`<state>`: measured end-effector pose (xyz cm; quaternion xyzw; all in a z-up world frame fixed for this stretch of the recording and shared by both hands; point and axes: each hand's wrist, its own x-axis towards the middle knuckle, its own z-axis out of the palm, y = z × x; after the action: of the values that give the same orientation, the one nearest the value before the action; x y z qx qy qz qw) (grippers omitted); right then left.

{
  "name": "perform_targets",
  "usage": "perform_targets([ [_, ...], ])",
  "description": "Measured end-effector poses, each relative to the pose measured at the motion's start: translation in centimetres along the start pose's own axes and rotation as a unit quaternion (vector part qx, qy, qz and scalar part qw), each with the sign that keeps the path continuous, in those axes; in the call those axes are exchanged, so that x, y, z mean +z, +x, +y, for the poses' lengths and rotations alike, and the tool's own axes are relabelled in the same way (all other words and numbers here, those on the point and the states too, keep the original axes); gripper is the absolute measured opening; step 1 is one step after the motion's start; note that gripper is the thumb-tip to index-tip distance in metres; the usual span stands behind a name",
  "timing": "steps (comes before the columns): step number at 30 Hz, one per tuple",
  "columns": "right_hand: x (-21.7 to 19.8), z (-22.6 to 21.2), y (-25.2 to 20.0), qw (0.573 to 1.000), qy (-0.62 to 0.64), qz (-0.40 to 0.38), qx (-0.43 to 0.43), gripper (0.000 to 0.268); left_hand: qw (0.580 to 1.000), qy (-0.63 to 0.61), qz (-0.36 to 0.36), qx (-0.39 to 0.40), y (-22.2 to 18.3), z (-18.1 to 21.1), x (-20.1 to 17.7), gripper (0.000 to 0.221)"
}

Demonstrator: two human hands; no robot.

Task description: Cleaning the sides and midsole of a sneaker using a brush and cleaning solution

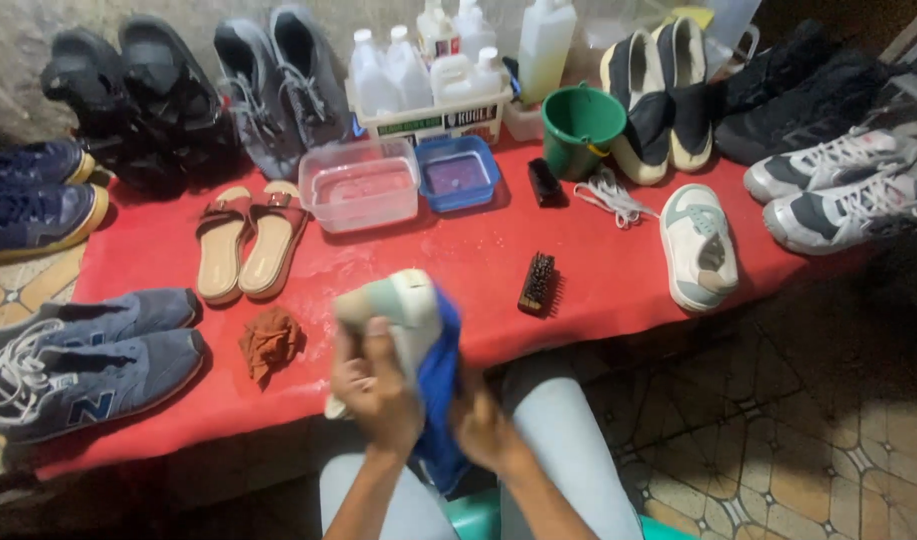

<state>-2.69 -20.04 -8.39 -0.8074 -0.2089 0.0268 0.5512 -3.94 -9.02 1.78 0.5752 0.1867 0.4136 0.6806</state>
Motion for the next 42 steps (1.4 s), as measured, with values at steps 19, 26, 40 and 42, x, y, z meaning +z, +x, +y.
perform_targets([
  [19,-2.2,-7.6,8.0,0.905,0.284,0.306,-0.082,0.026,0.965,0.018,-0.248,0.08,2.1,2.9,0.0,0.008],
  [26,-4.8,-7.8,5.0,0.976,0.207,0.046,-0.06,0.038,0.98,-0.079,-0.175,-0.047,2.5,2.0,0.2,0.023],
  [40,-3.8,-3.7,3.6,0.957,0.275,-0.045,-0.079,0.047,0.987,-0.117,-0.079,-0.081,2.5,1.4,0.9,0.024],
  [42,-3.6,-4.8,3.2,0.984,0.172,0.051,0.024,0.042,0.98,-0.14,-0.096,-0.109,2.2,0.7,1.1,0.025],
])
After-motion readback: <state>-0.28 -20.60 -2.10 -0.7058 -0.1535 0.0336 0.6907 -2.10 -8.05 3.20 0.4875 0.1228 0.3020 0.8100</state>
